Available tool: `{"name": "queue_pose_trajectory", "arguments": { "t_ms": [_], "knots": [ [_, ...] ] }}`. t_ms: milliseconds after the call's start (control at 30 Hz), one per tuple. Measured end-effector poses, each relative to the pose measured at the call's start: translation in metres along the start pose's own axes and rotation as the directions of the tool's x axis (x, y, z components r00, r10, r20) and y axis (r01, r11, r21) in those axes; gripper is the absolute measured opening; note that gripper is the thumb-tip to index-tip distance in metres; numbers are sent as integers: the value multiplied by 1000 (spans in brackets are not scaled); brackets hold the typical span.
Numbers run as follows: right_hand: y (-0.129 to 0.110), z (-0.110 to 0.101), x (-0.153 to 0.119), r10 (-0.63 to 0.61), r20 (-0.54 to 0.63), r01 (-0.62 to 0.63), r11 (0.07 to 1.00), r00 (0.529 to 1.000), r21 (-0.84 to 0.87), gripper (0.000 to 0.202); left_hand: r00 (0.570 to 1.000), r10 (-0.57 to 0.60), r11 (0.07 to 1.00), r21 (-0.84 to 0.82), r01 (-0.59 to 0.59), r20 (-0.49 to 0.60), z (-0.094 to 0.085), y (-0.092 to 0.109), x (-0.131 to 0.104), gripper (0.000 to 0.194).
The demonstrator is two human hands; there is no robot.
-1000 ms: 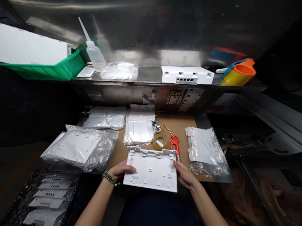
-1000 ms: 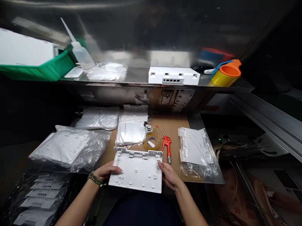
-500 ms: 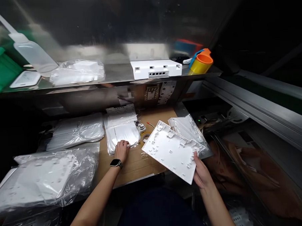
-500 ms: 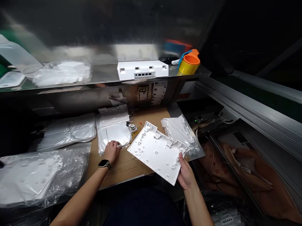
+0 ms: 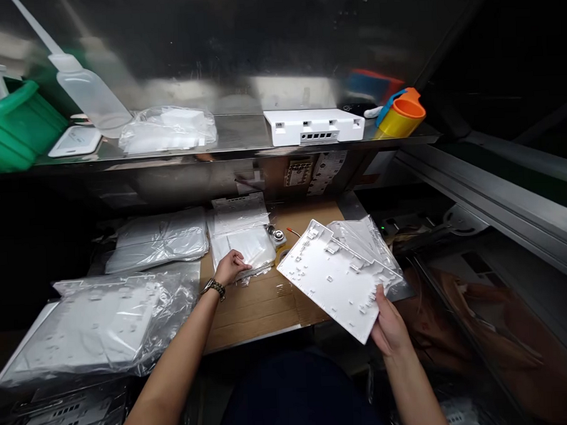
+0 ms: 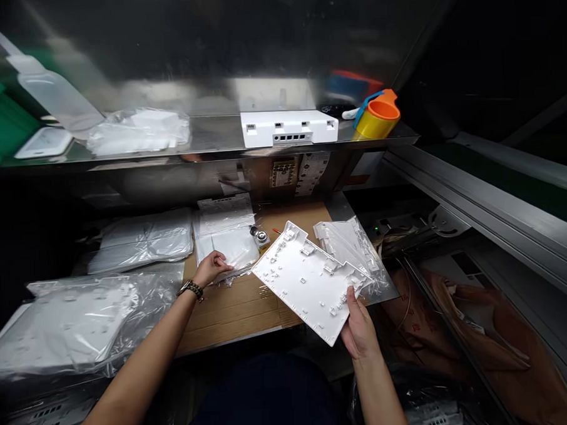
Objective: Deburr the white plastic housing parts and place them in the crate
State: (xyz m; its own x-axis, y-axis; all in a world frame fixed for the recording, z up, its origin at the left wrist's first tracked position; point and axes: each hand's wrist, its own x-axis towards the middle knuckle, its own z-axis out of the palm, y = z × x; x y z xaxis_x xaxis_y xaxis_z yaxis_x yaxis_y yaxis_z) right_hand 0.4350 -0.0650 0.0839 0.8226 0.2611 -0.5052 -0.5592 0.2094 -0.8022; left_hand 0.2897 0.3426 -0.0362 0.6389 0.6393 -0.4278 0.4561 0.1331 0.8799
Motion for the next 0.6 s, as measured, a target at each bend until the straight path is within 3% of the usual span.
{"name": "queue_pose_trajectory", "arguments": {
  "t_ms": [133,233,333,433,600],
  "knots": [
    [21,23,0,-67,1,66,991,998,-112,67,995,-13,1000,-8,14,98,-11,3,9,21],
    [41,52,-5,-122,132,157,941,984,-300,67,997,27,999,25,-29,78,-10,3,10,23],
    [61,84,-11,-166,274,284,831,947,-478,71,995,93,989,113,-98,48,-4,4,9,24],
    [79,112,-13,-194,363,380,737,911,-559,74,984,168,958,226,-179,66,3,6,5,25],
    [98,127,-9,-204,393,416,691,897,-591,75,956,281,877,381,-292,86,1,11,-5,24]
  ]
}}
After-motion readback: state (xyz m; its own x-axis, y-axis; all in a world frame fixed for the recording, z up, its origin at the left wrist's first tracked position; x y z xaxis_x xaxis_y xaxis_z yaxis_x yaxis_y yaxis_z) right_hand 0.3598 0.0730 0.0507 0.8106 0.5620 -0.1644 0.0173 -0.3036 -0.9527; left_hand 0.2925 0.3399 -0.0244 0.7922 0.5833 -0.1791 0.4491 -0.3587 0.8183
